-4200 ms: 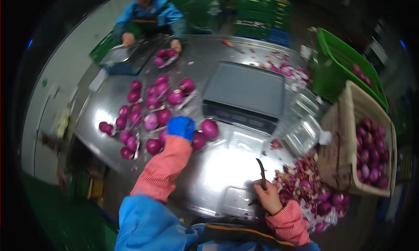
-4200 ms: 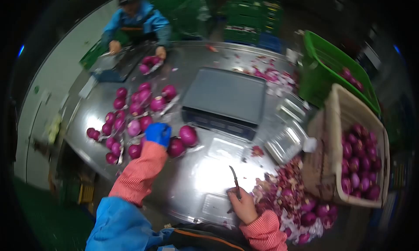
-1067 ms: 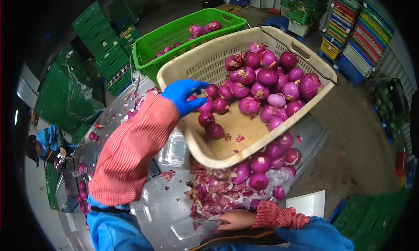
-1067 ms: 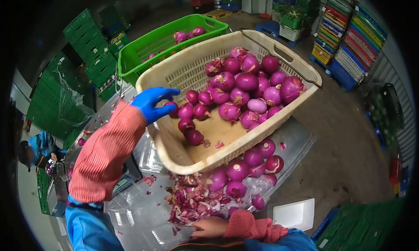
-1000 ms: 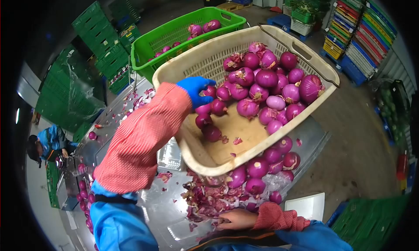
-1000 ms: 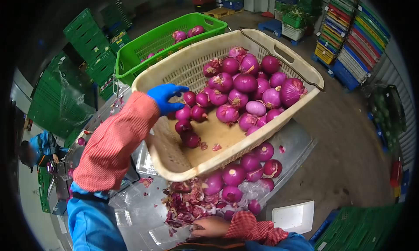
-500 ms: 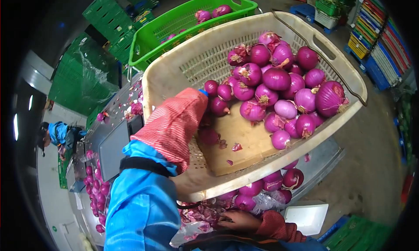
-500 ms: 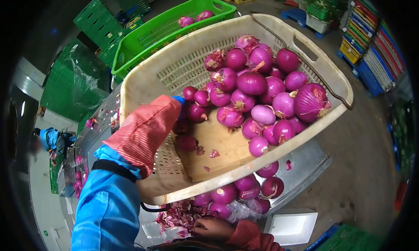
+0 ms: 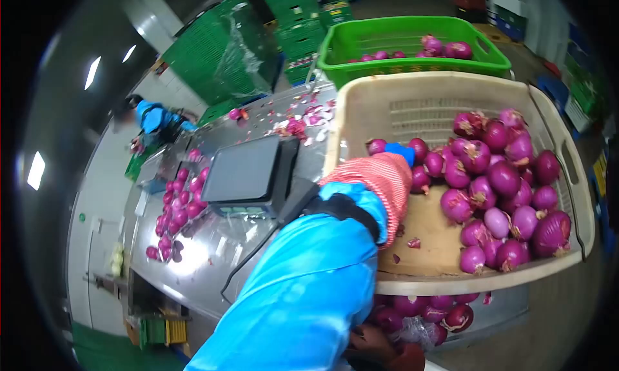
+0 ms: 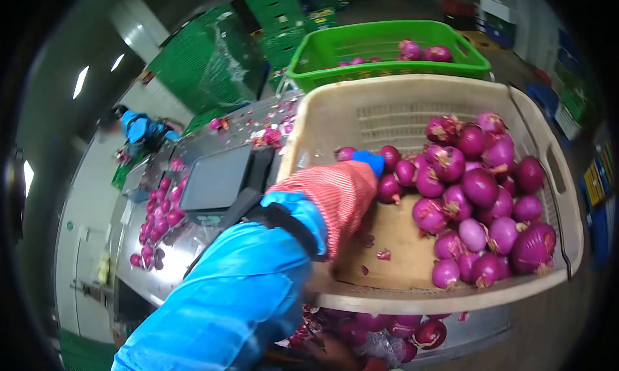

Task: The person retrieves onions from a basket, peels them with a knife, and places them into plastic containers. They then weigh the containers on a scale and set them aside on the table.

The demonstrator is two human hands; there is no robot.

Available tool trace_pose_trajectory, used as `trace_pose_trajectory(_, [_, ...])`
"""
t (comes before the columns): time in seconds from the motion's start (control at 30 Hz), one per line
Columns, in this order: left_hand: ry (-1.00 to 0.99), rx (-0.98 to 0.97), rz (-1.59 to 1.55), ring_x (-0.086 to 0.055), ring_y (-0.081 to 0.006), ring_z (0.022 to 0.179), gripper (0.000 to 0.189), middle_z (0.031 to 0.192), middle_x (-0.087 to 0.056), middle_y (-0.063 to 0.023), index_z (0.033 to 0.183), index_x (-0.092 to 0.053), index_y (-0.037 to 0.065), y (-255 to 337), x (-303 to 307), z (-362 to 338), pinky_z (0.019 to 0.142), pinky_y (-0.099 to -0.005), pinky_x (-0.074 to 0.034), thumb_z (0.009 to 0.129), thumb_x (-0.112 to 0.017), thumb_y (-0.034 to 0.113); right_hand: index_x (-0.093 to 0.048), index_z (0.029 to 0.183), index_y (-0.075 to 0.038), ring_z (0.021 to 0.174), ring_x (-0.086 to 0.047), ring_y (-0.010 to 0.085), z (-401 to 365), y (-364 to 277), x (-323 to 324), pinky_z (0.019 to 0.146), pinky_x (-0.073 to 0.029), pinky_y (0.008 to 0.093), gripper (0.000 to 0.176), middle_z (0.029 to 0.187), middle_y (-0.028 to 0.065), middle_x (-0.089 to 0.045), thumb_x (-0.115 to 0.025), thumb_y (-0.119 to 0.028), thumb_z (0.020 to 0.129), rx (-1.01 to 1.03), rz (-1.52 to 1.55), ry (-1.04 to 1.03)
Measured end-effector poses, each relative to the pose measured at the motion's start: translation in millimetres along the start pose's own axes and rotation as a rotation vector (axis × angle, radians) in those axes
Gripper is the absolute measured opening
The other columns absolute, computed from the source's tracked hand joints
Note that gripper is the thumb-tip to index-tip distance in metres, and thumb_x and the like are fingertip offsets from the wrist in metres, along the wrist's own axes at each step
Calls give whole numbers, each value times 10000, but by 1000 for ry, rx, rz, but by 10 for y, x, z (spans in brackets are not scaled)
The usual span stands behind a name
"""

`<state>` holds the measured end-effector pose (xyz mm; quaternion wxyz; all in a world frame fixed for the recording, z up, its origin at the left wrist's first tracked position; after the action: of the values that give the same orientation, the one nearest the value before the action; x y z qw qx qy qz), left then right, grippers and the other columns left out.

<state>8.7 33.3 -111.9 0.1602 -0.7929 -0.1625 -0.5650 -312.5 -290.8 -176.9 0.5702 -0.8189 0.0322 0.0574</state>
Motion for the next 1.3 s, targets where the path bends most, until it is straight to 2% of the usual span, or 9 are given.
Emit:
trace_pose_trajectory(0.1, [1,1,4,-643,-341,1106,505,1196,-645,-202,1285,-591,99,-32,10,-68,947,-438,-530,822,-692,275,-589,1080,-14,888,-661,293,125,569,-104,745,-548,393,271,1016,157,-661,-611,-260,970,-59,137,113])
trace_pose_trajectory(0.2, [-1,-9,4,-644,-334,1107,508,1193,-646,-199,1292,-582,98,74,22,-64,944,-438,-532,828,-688,276,-595,1065,6,751,-654,284,-252,-365,-26,673,-522,374,227,888,174,-654,-607,-189,948,696,-730,341])
trace_pose_trajectory(0.4, [30,-70,6,-646,-320,1107,515,1188,-649,-192,1307,-566,97,191,160,-68,938,-439,-536,839,-680,280,-624,1010,18,709,-622,225,-58,-146,106,655,-493,339,211,811,134,-645,-614,-180,937,253,-175,248])
trace_pose_trajectory(0.5, [61,-144,-6,-647,-313,1108,518,1186,-650,-189,1314,-558,97,346,319,-69,936,-439,-538,845,-676,282,-598,1168,-3,976,-662,304,-18,-173,62,897,-500,390,391,1049,174,-673,-619,-308,925,86,-151,76])
trace_pose_trajectory(0.6, [154,-294,-23,-648,-306,1108,521,1184,-652,-186,1322,-549,96,441,703,-157,933,-440,-540,851,-672,283,-622,1096,-5,940,-644,358,-55,-320,96,850,-496,417,351,993,210,-654,-590,-319,942,67,-144,145])
trace_pose_trajectory(0.7, [122,-407,-397,-649,-299,1109,525,1181,-653,-183,1329,-541,95,440,1153,-529,930,-440,-542,856,-667,285,-640,1046,-7,883,-633,388,-181,-586,142,789,-507,413,288,931,203,-638,-562,-273,969,138,-213,254])
trace_pose_trajectory(0.83, [-185,-599,-1621,-612,-301,1168,582,1252,-612,-121,1327,-507,81,139,1458,-1606,933,-456,-553,832,-703,316,-669,1054,-36,843,-663,308,-355,-879,175,756,-527,372,227,947,150,-669,-543,-212,988,350,-169,490])
trace_pose_trajectory(0.97, [-356,-452,-2077,-571,-338,1217,838,1417,-474,-171,1476,-330,41,-121,1257,-2993,951,-494,-536,827,-712,409,-680,1051,-34,821,-667,250,-541,-1152,292,736,-519,336,207,948,123,-688,-520,-148,988,263,48,720])
trace_pose_trajectory(1.3, [-400,-326,-2191,-641,-274,1090,807,1319,-546,-158,1468,-321,23,-550,25,-4439,765,-390,-612,842,-720,339,-631,1006,-52,724,-647,272,-552,-2623,-307,615,-519,371,256,809,100,-605,-666,-53,752,606,-1037,982])
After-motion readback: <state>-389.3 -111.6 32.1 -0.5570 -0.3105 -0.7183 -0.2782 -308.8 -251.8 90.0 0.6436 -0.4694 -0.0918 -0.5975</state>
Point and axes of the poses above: each hand's wrist, its own z-axis towards the middle knuckle, its own x-axis out of the back of the hand, y = z × x, the point moved 9 cm from there along z, towards the middle knuckle
